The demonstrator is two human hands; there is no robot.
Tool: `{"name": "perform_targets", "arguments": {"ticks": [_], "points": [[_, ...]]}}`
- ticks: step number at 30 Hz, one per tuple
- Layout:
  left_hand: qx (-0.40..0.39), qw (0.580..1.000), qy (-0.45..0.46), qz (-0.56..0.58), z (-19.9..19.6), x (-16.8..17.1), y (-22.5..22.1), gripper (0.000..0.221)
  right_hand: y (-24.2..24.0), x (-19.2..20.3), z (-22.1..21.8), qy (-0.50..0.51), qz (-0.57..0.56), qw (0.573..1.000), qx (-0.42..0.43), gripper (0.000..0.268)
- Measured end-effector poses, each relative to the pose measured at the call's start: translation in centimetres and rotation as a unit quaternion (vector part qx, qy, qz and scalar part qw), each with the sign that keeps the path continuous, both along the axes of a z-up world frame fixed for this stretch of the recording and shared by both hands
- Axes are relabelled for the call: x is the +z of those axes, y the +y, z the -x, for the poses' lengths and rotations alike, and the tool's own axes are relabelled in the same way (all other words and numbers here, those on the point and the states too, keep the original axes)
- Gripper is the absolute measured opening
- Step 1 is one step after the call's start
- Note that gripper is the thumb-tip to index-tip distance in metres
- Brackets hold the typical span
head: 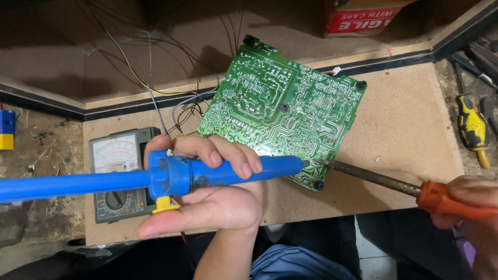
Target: Repairing a circuit board by desoldering components and testing with a multimeter.
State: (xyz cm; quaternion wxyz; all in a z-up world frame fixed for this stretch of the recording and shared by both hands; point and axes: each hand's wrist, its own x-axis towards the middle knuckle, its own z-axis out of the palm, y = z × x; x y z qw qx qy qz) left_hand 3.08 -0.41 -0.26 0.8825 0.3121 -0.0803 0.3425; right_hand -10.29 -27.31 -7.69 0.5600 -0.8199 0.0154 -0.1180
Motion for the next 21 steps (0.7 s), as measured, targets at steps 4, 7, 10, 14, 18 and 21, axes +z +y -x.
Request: {"name": "perform_targets", "arguments": {"ticks": [4, 7, 10, 14, 18, 21], "points": [[-0.013, 1.000, -0.013, 0.006, -0.1, -0.2, -0.2, 0.067, -1.2, -0.7, -0.4, 0.015, 0.014, 0.999, 0.026, 0.039], [-0.015, 1.000, -0.014, 0.004, -0.2, -0.1, -0.3, 0.066, -1.1, -0.9, -0.7, -0.018, 0.014, 0.999, 0.035, 0.039], [-0.014, 1.000, -0.010, 0.005, -0.3, -0.1, -0.7, 0.066, -1.1, -1.4, -0.1, -0.018, 0.022, 0.999, 0.015, 0.043], [-0.022, 1.000, -0.010, 0.001, -0.4, -0.5, -1.0, 0.068, -3.1, -2.7, -0.2, 0.040, 0.050, 0.997, 0.035, 0.048], [-0.022, 0.999, -0.023, 0.002, -0.4, -0.5, -1.7, 0.070, -2.4, -2.2, -0.1, 0.007, 0.036, 0.999, 0.025, 0.047], [0.030, 0.999, 0.001, -0.013, -0.5, -0.2, -2.1, 0.051, -6.0, -6.2, 0.9, -0.015, -0.007, 0.994, 0.104, 0.043]]}}
